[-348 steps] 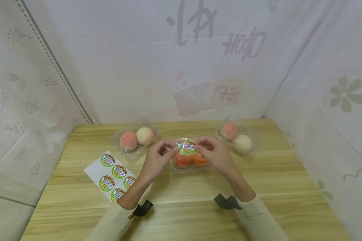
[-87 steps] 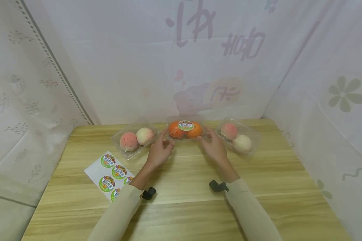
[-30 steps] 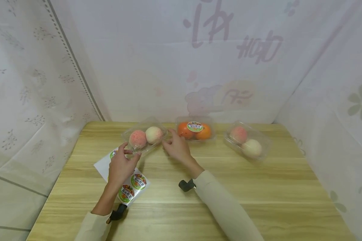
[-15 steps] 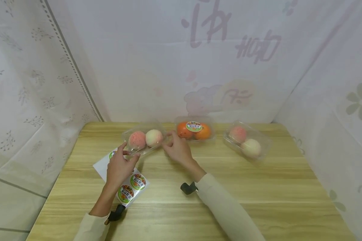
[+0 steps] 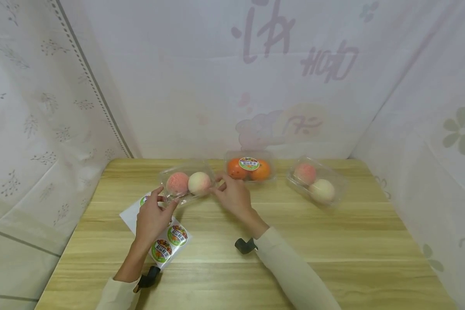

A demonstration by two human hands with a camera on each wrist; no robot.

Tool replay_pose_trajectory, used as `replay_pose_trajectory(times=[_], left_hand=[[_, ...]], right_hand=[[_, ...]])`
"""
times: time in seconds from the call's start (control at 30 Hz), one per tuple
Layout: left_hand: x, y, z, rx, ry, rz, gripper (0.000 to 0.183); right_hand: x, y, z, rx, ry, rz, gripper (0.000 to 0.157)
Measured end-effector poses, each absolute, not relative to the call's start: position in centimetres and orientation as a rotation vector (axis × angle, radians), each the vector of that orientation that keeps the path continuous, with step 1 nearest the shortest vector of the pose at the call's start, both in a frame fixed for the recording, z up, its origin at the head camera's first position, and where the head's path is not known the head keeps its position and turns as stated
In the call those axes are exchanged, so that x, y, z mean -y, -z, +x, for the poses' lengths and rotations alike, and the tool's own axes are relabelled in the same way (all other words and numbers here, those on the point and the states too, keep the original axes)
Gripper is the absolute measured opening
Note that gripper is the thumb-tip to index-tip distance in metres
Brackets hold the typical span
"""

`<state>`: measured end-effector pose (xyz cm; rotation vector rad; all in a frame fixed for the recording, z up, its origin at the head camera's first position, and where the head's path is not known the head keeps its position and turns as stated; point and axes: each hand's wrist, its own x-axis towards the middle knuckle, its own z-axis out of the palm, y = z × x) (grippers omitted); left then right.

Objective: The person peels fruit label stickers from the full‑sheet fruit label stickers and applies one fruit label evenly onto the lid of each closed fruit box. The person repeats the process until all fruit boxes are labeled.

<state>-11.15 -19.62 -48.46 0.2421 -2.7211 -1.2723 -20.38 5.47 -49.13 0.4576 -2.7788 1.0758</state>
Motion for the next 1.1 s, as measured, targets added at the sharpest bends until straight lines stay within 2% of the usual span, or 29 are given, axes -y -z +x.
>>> replay_pose_trajectory(times=[0.23, 0.47, 0.73, 1.1], left_hand=[[19.6, 48.2, -10.8, 2.727, 1.283, 0.199, 0.076], [19.4, 47.7, -10.4, 2.773, 1.322, 0.199, 0.078], [19.5, 47.3, -10.1, 2.864, 1.377, 0.157, 0.091], [19.6, 47.1, -9.7, 2.958, 1.451, 0.038, 0.107]], right_hand=[[-6.1, 48.5, -20.0, 2.825, -1.167, 0.453, 0.038], [-7.3, 48.6, -19.7, 2.872, -1.285, 0.508, 0.054], [-8.9, 48.2, -18.7, 2.925, -1.429, 0.559, 0.074], [-10.7, 47.4, -17.6, 3.031, -1.479, 0.675, 0.092]])
